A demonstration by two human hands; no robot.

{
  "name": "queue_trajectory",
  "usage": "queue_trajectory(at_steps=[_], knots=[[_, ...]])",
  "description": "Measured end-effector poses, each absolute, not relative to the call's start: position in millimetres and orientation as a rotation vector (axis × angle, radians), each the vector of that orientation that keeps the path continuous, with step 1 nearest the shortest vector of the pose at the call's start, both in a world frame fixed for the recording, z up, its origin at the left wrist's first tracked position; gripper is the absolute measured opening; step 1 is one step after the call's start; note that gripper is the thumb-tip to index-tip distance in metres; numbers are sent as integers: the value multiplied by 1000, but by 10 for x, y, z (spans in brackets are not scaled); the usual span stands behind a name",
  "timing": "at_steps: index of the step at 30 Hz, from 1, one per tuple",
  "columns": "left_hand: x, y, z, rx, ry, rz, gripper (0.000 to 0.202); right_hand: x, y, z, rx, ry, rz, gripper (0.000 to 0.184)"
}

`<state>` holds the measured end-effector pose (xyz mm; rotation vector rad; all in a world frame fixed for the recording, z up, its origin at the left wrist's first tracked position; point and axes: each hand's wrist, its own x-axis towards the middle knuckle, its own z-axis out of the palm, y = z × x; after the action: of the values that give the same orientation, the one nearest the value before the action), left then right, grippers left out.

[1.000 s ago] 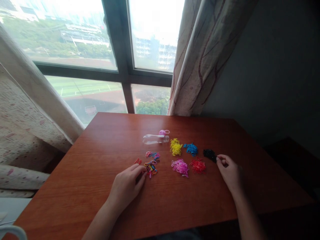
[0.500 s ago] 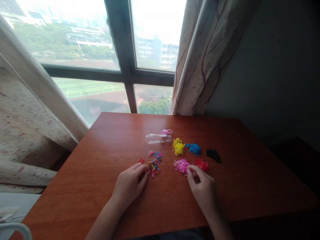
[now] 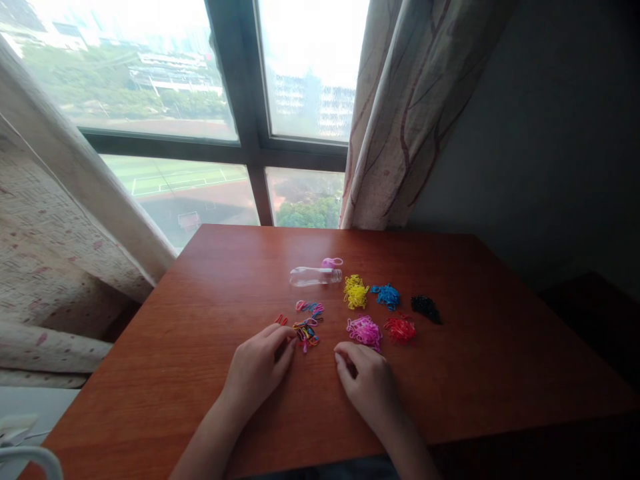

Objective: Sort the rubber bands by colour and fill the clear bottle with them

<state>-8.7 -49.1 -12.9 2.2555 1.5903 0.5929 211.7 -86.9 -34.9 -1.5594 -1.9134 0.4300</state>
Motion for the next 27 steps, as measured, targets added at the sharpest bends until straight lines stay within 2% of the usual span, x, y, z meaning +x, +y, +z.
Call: queue_trajectory(at_steps=[15,27], knots=[[-84,-497,-146,2279,1625,582,17,2109,-861,-356,-1564,-1906,449,19],[-78,-490,-178,2346,1641,517,27,2112,-871,-326,-1572,-1908,481,19]])
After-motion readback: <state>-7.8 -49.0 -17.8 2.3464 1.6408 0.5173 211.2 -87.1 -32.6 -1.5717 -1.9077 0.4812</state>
